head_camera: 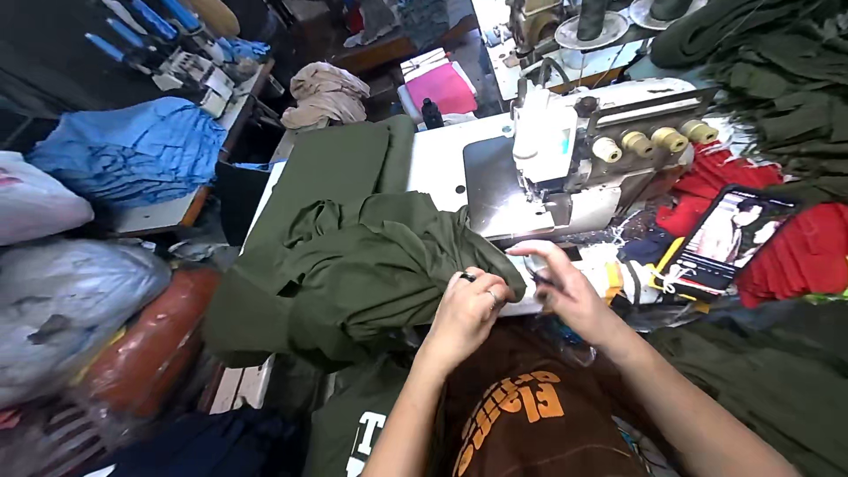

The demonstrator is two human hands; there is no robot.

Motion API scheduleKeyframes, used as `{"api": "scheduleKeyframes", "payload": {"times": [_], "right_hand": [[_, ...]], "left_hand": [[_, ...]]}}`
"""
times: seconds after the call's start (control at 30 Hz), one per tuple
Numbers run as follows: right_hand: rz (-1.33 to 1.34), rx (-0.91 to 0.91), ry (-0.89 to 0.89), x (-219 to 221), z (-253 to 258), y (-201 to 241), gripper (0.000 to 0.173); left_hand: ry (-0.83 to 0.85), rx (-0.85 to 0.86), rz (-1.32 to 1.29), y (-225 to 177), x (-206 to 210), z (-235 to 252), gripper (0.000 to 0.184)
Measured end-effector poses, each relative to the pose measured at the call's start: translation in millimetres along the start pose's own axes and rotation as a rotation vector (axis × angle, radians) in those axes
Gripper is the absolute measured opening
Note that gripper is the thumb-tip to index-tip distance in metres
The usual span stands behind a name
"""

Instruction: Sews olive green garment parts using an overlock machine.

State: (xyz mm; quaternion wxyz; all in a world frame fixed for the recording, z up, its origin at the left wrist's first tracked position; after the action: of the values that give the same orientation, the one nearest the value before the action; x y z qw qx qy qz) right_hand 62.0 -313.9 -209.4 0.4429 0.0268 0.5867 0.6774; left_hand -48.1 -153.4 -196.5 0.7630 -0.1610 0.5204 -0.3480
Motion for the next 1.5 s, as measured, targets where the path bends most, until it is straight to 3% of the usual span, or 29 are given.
{"api": "scheduleKeyframes", "payload": {"times": [0.03, 0.1, 0.17, 0.23, 0.37, 0.5, 0.6, 0.77, 0.87, 1.07, 1.33, 1.5], "right_hand": [[-0.093, 0.001, 0.093, 2.3, -5.3, 1.6, 0.067], [-0.239, 0.023, 0.181, 10.0, -17.8, 0.1, 0.055], [-0.314, 0.017, 0.164, 10.5, -31.1, -5.2, 0.033], [-0.259, 0.03, 0.132, 0.8, -42.8, -6.1, 0.024], [-0.067, 0.078, -0.013, -24.8, -53.0, -10.5, 0.023], [0.272, 0.269, -0.158, -33.2, -56.2, -21.0, 0.013], [0.421, 0.363, -0.159, -31.7, -56.3, -26.2, 0.011], [0.523, 0.52, -0.167, -24.8, -60.1, -35.6, 0.008], [0.555, 0.576, -0.184, -21.4, -63.6, -42.7, 0.009], [0.517, 0.562, -0.216, -18.3, -54.3, -49.0, 0.008], [0.433, 0.538, -0.227, -10.5, -48.0, -52.1, 0.011], [0.378, 0.487, -0.228, -17.4, -48.3, -50.8, 0.011]], "left_hand": [[0.069, 0.035, -0.008, -2.0, -2.4, 1.8, 0.012], [0.237, 0.04, 0.036, -2.9, -11.8, 8.1, 0.013], [0.406, -0.027, 0.159, 5.8, -25.2, 18.6, 0.032], [0.468, -0.072, 0.248, 26.4, -42.1, 26.3, 0.048], [0.365, 0.007, 0.261, 51.0, -83.6, 47.9, 0.036], [0.245, 0.011, -0.15, 38.9, -103.5, 83.4, 0.021], [0.115, -0.088, -0.351, 28.2, -88.2, 110.8, 0.018], [0.07, -0.212, -0.041, 45.7, -39.9, 150.3, 0.023], [0.099, -0.41, 0.153, 64.5, -17.5, 159.5, 0.029], [-0.023, -0.569, 0.232, 76.9, -0.6, 175.5, 0.034], [-0.192, -0.514, 0.146, 93.1, 3.7, 181.3, 0.038], [-0.22, -0.465, 0.254, 70.6, 5.1, 162.5, 0.035]]}}
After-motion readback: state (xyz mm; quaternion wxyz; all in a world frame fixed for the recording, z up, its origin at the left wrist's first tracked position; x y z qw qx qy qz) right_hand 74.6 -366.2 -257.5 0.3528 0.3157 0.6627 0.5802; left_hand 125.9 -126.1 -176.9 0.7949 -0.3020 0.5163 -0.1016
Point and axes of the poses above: each hand's wrist, its own z-axis towards the middle knuckle, its own x-axis out of the palm, y = z × x, the point moved 3 cm from there along z, towards the middle knuckle, and after that the axes turned 12 degrees about -z, right-handed, at the moved point
